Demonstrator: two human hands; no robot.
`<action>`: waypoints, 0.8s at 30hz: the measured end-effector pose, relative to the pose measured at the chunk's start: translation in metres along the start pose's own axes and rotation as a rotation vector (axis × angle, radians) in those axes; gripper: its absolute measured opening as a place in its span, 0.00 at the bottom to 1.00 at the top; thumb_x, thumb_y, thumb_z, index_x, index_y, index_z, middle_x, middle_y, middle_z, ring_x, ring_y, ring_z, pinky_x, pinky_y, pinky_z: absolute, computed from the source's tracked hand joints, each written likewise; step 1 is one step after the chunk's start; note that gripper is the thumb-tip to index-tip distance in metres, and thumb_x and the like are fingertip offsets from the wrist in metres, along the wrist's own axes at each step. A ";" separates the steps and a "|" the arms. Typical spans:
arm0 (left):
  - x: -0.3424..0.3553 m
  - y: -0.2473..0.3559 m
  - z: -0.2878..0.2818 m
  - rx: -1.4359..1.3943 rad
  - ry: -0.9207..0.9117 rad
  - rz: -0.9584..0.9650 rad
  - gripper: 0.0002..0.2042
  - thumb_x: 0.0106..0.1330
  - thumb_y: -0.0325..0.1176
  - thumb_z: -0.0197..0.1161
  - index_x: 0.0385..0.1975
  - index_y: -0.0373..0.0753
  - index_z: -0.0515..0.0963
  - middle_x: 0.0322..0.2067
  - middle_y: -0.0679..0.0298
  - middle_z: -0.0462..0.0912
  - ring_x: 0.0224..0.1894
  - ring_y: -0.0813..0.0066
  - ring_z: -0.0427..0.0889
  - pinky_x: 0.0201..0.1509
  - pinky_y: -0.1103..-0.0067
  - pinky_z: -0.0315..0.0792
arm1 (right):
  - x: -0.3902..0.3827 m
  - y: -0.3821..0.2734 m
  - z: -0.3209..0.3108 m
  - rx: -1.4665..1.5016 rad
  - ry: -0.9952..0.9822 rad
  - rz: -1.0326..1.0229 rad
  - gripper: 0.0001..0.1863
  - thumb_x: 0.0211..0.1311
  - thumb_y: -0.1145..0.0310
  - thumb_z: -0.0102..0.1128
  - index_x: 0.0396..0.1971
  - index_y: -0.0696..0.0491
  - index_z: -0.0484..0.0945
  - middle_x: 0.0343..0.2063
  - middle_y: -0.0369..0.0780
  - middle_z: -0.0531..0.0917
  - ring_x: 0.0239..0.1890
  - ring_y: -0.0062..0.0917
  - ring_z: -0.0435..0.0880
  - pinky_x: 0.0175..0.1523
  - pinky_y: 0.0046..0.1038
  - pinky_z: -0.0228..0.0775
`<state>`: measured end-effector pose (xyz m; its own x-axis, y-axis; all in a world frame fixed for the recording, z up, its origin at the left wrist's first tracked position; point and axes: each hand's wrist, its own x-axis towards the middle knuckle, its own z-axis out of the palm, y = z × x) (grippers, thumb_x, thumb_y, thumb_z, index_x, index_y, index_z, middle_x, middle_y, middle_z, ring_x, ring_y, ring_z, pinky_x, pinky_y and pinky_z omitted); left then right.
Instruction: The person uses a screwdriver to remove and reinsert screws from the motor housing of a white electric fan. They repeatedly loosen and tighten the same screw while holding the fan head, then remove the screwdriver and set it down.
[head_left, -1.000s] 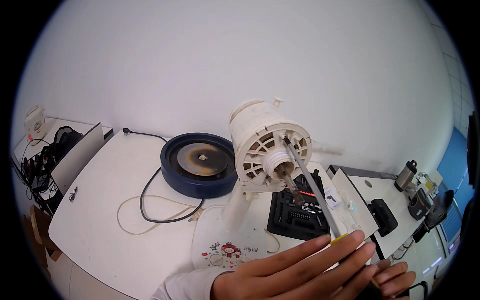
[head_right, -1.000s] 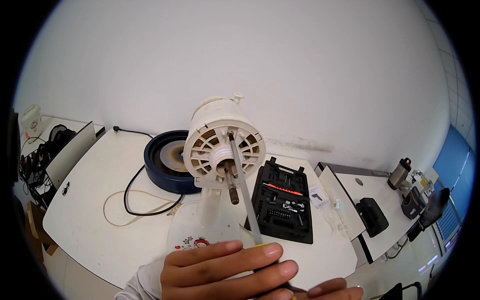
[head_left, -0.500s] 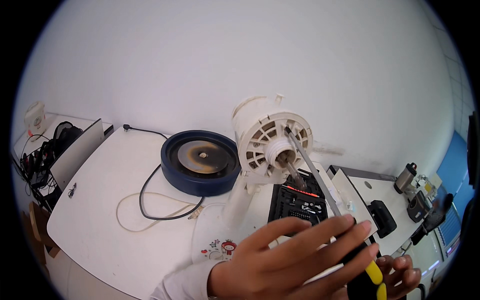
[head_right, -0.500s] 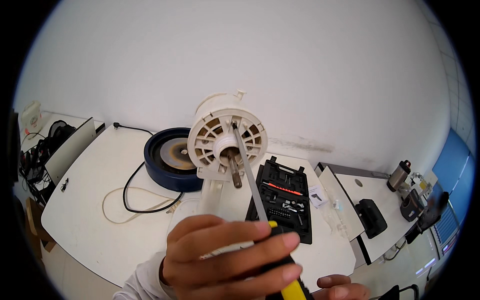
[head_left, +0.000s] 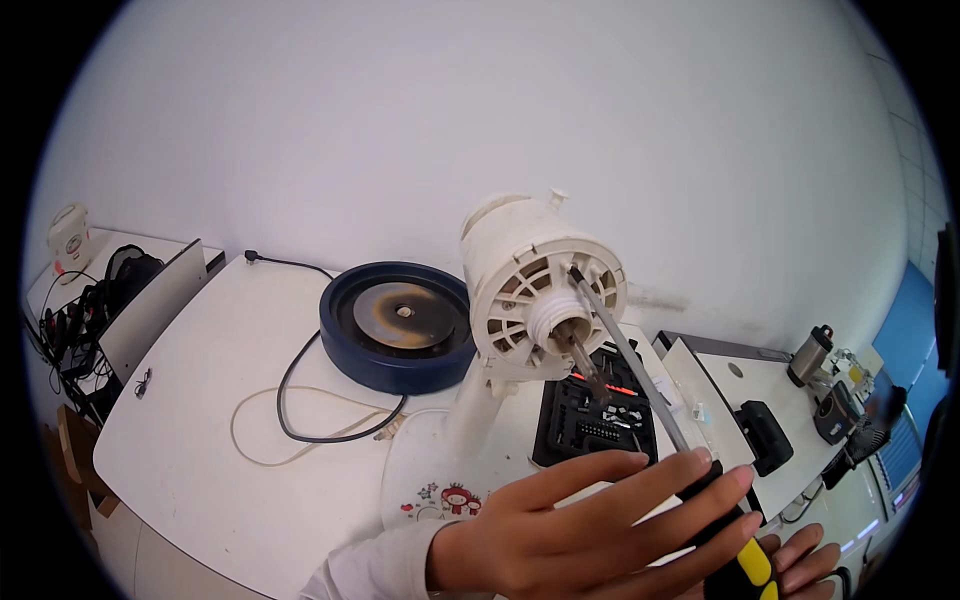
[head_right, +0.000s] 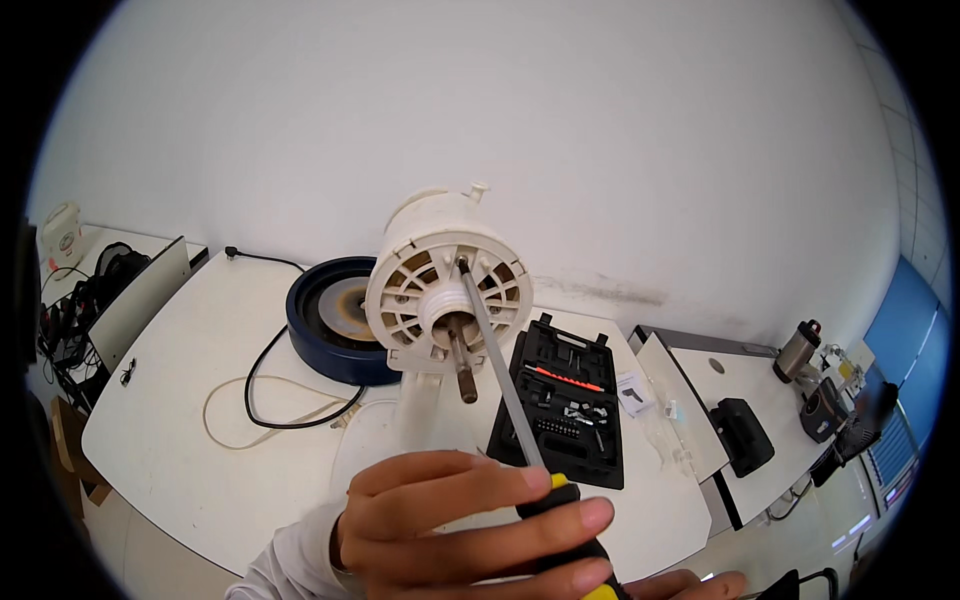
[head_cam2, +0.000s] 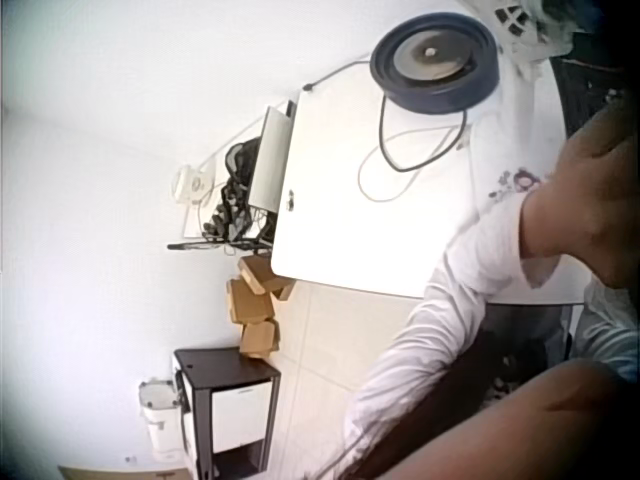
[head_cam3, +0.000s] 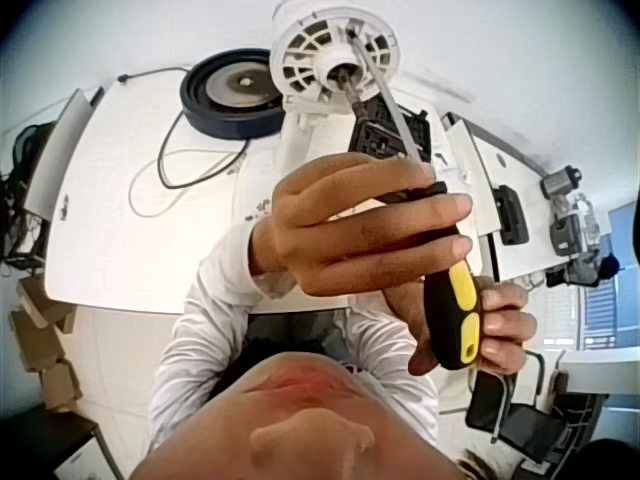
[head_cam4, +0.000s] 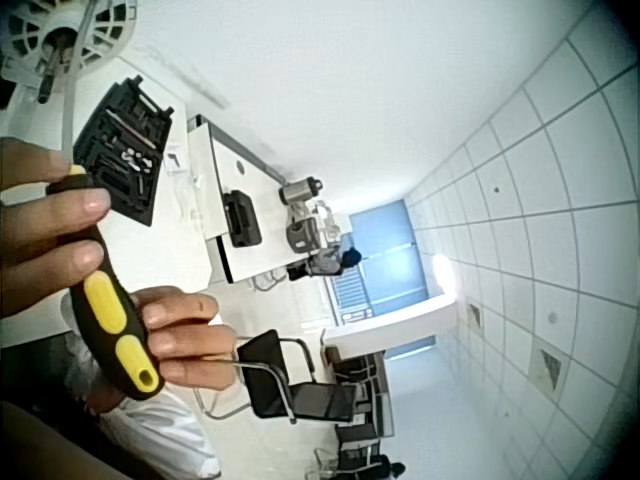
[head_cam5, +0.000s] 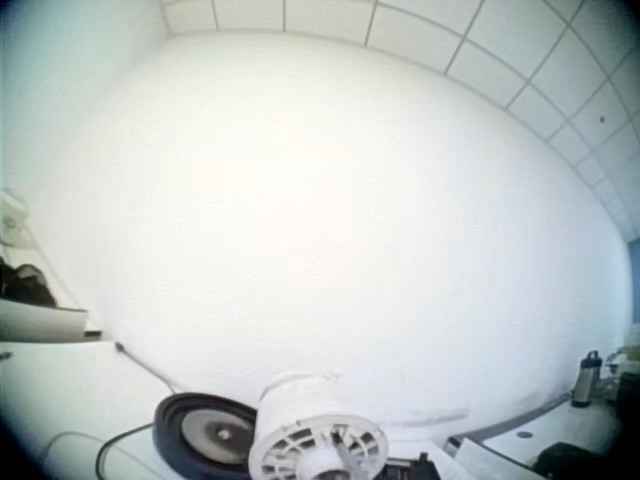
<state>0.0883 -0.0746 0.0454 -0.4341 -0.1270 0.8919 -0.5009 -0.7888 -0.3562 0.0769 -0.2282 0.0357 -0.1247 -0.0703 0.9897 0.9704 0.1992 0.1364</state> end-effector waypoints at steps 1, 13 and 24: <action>0.000 0.005 -0.004 -0.014 0.005 -0.054 0.10 0.55 0.36 0.59 0.37 0.50 0.78 0.37 0.73 0.80 0.40 0.74 0.76 0.36 0.84 0.72 | -0.002 0.001 0.001 0.032 -0.004 -0.015 0.31 0.40 0.58 0.70 0.44 0.51 0.65 0.39 0.39 0.69 0.41 0.31 0.70 0.48 0.24 0.66; -0.011 -0.055 -0.038 -0.152 -0.011 -0.436 0.43 0.34 0.43 0.74 0.54 0.40 0.60 0.56 0.54 0.61 0.58 0.54 0.60 0.57 0.63 0.55 | -0.005 -0.003 -0.017 -0.060 -0.060 -0.082 0.28 0.44 0.55 0.66 0.45 0.48 0.67 0.45 0.37 0.70 0.46 0.34 0.70 0.47 0.27 0.68; -0.064 -0.102 -0.031 -0.562 -0.270 -1.119 0.45 0.49 0.51 0.64 0.64 0.46 0.45 0.63 0.52 0.41 0.65 0.56 0.44 0.62 0.61 0.50 | -0.011 0.002 -0.022 -0.131 0.009 -0.167 0.21 0.55 0.65 0.58 0.49 0.47 0.65 0.46 0.40 0.70 0.47 0.44 0.68 0.47 0.38 0.67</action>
<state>0.1439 0.0330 0.0160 0.5584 0.2681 0.7850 -0.7677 -0.1916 0.6115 0.0847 -0.2485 0.0237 -0.2847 -0.1004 0.9533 0.9551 0.0555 0.2911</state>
